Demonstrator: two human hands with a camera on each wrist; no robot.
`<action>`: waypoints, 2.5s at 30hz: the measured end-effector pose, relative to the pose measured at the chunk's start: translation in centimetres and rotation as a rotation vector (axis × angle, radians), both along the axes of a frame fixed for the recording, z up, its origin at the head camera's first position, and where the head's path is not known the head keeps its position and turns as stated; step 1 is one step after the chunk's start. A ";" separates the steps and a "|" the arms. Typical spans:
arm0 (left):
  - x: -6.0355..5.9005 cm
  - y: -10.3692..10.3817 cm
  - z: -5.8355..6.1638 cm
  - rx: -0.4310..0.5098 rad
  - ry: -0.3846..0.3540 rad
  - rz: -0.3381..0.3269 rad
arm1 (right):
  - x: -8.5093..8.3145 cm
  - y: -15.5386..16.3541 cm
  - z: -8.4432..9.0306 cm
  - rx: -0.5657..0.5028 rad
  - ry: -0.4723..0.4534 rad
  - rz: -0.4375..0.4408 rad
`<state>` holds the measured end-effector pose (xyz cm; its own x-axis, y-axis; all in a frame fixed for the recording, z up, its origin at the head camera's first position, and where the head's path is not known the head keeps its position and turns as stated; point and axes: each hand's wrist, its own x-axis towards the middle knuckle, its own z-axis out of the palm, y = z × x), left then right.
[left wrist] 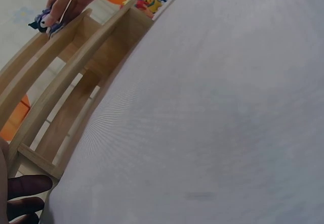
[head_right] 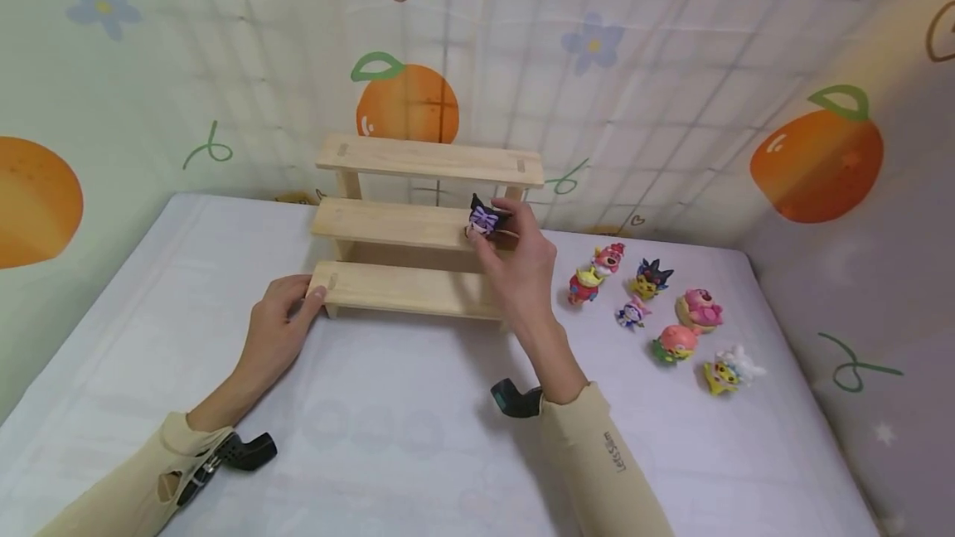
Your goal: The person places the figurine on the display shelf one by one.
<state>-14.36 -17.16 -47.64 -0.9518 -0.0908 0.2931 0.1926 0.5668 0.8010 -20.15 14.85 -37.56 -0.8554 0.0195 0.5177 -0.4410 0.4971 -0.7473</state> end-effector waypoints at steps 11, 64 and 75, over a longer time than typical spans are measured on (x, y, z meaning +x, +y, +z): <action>0.0 0.0 0.2 -0.006 -0.025 -0.005 | -0.2 -0.1 -0.5 -0.002 0.004 -0.013; 0.1 0.1 0.1 -0.003 -0.012 0.011 | -1.4 -7.9 -0.5 0.058 0.004 0.011; 0.0 0.1 0.1 -0.006 -0.003 0.008 | -1.7 -10.5 -0.7 0.069 0.036 0.023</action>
